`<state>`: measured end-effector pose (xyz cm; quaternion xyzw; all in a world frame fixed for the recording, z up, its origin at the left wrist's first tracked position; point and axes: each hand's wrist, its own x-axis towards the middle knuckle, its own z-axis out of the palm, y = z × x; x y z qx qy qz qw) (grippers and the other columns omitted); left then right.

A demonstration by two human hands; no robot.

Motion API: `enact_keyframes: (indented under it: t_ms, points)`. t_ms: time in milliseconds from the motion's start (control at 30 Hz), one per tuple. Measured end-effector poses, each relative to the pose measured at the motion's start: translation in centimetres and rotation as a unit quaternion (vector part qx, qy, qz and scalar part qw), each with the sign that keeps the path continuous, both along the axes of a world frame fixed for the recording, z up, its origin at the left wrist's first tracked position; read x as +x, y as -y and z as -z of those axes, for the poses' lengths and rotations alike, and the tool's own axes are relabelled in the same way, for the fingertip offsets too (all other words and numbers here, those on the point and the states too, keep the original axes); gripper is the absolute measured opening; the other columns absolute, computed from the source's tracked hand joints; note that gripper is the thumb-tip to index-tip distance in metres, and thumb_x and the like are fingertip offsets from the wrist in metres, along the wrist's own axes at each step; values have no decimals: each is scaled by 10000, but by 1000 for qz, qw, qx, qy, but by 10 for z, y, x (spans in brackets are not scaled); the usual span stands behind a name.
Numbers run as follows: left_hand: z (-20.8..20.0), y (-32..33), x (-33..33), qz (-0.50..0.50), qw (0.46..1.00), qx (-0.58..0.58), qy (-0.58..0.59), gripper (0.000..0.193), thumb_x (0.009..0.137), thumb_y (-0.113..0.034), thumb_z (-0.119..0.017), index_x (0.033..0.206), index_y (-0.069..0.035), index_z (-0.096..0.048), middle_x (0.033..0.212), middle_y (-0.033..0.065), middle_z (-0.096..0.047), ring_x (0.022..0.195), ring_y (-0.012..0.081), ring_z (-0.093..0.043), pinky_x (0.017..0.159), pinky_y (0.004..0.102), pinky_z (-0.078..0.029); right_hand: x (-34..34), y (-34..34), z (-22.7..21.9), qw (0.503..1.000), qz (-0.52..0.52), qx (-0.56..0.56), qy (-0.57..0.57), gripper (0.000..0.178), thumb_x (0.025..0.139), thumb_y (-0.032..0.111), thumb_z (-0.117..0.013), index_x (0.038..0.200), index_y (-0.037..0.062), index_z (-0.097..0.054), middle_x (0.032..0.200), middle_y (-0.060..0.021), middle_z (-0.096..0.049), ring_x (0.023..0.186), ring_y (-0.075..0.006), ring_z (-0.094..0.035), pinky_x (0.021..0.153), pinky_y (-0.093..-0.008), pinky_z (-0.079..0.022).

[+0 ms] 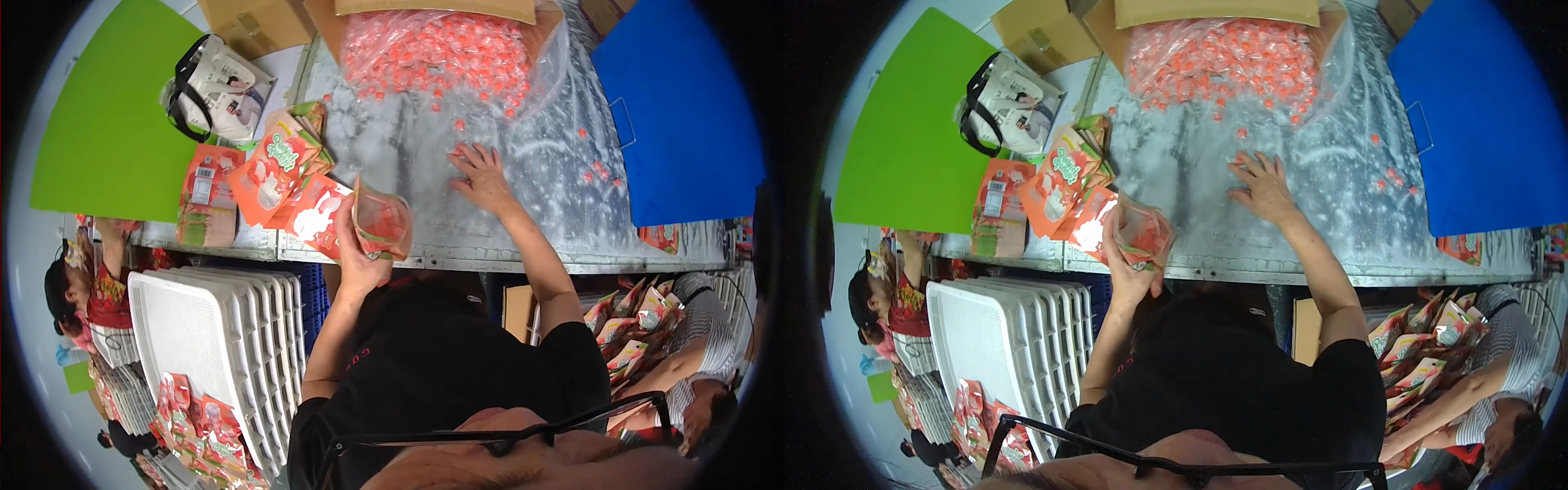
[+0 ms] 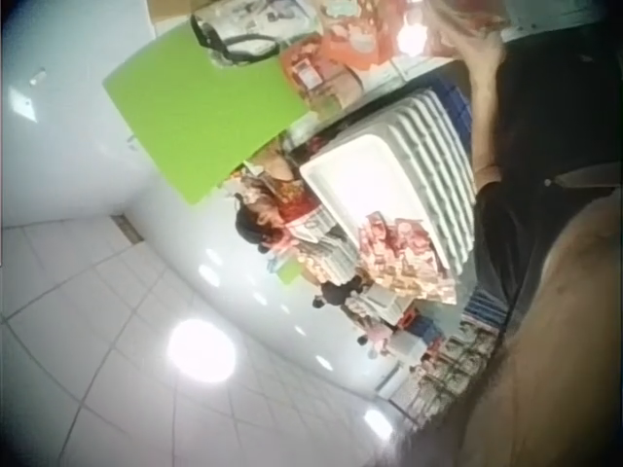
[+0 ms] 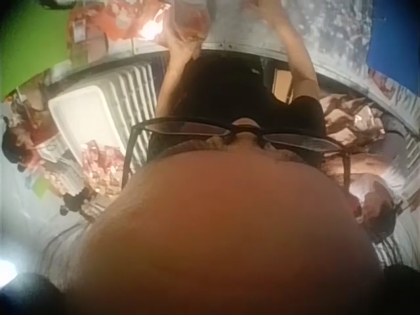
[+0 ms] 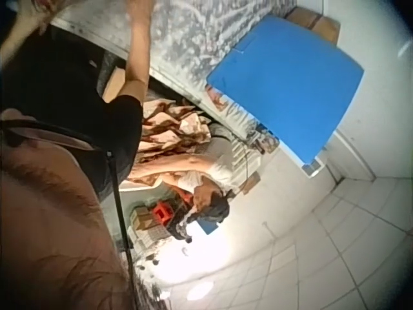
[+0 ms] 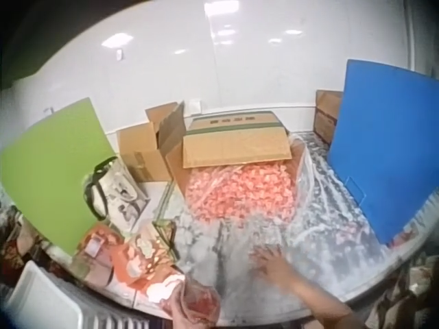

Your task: Manually filling plastic pouches with small items and placing the finished pouches onto a tray at a factory workstation.

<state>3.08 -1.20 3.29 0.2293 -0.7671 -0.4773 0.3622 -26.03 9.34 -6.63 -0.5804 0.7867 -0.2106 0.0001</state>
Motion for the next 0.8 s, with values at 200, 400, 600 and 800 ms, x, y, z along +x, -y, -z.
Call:
enact_keyframes:
  t_ms: [200, 400, 600, 800]
  points:
    - [26, 17, -12, 34, 998, -52, 17, 1041, 643, 24, -781, 1516, -34, -217, 1420, 177, -407, 1346, 299, -414, 1115, 391, -352, 7, -4, 11, 996, 2, -89, 0, 311, 798, 227, -762, 1075, 107, -686, 1121, -61, -608, 1016, -298, -583, 853, -440, -471]
    - [46, 0, -28, 70, 995, 54, -49, 1123, 586, 8, -830, 1517, -30, -203, 1437, 165, -388, 1376, 311, -379, 1140, 409, -329, 1, -3, 11, 933, 136, -199, 265, 146, 900, 211, -699, 914, 70, -662, 797, -20, -573, 662, -149, -567, 551, -248, -441]
    - [41, -1, -45, 78, 996, 33, 1, 1139, 607, 28, -843, 1515, -14, -156, 1483, 182, -313, 1366, 314, -390, 1127, 417, -356, 61, 20, -133, 485, -36, -406, 774, 115, 994, 160, -579, 990, 50, -612, 877, -23, -581, 717, -96, -543, 581, -225, -415]
    - [30, -6, -63, 33, 999, -29, -30, 1072, 569, -63, -906, 1453, -33, -299, 1389, 207, -420, 1292, 386, -432, 1071, 456, -383, 89, 25, -143, 605, -11, -332, 724, 141, 1004, 137, -549, 1017, 10, -609, 1033, -75, -641, 880, -133, -588, 837, -276, -489]
